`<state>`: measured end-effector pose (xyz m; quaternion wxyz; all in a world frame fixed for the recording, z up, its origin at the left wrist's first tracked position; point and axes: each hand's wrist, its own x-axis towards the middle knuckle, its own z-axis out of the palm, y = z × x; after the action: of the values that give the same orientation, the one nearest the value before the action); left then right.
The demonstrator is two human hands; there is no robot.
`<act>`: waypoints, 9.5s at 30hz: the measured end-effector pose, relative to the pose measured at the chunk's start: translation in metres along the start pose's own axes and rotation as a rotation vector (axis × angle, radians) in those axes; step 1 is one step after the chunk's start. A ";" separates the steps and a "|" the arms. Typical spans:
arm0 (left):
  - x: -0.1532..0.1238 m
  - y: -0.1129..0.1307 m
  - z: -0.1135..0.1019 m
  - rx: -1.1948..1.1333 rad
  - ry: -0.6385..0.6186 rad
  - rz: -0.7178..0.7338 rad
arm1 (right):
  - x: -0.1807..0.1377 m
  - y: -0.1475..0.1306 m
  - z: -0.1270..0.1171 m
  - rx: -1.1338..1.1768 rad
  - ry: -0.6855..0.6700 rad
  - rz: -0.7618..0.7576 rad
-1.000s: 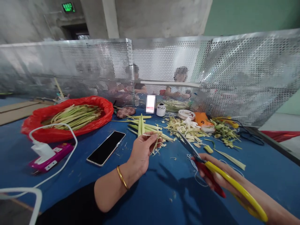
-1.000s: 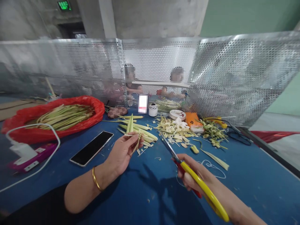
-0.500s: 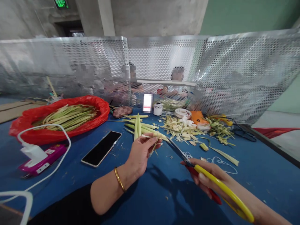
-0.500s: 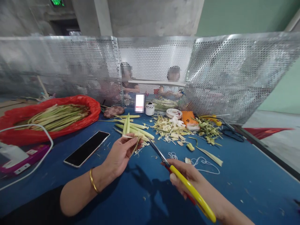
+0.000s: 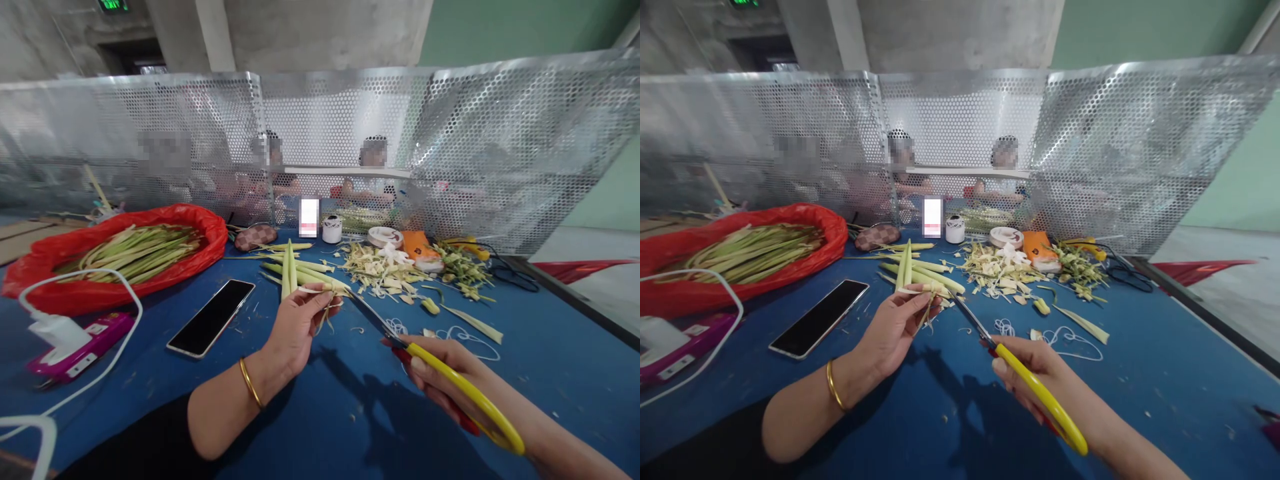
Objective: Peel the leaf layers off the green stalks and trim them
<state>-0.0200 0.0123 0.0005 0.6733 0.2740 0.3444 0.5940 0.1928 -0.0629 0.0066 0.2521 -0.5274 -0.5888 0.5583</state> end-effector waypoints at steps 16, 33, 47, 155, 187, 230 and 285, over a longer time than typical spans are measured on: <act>0.001 0.002 0.000 -0.005 0.027 -0.004 | -0.005 -0.003 0.002 0.022 0.035 0.005; 0.000 -0.001 -0.007 0.413 -0.234 -0.161 | -0.004 0.006 -0.012 -0.142 0.149 -0.190; -0.003 0.000 -0.004 0.719 -0.381 -0.076 | -0.004 0.002 -0.012 -0.336 0.097 -0.165; -0.009 -0.014 -0.001 0.447 -0.191 -0.129 | 0.042 0.000 0.047 0.090 0.306 -0.173; 0.000 0.001 -0.005 0.388 -0.132 -0.180 | -0.006 0.008 0.013 -1.168 0.155 -0.225; 0.002 0.010 -0.004 0.194 -0.039 -0.092 | 0.007 0.001 0.012 -0.328 0.348 -0.144; 0.006 0.006 -0.004 0.224 0.001 -0.034 | 0.010 0.011 0.013 -0.382 0.409 -0.213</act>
<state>-0.0265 0.0187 0.0017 0.6483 0.3413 0.4137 0.5404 0.1820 -0.0615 -0.0100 0.3189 -0.6019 -0.6722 0.2900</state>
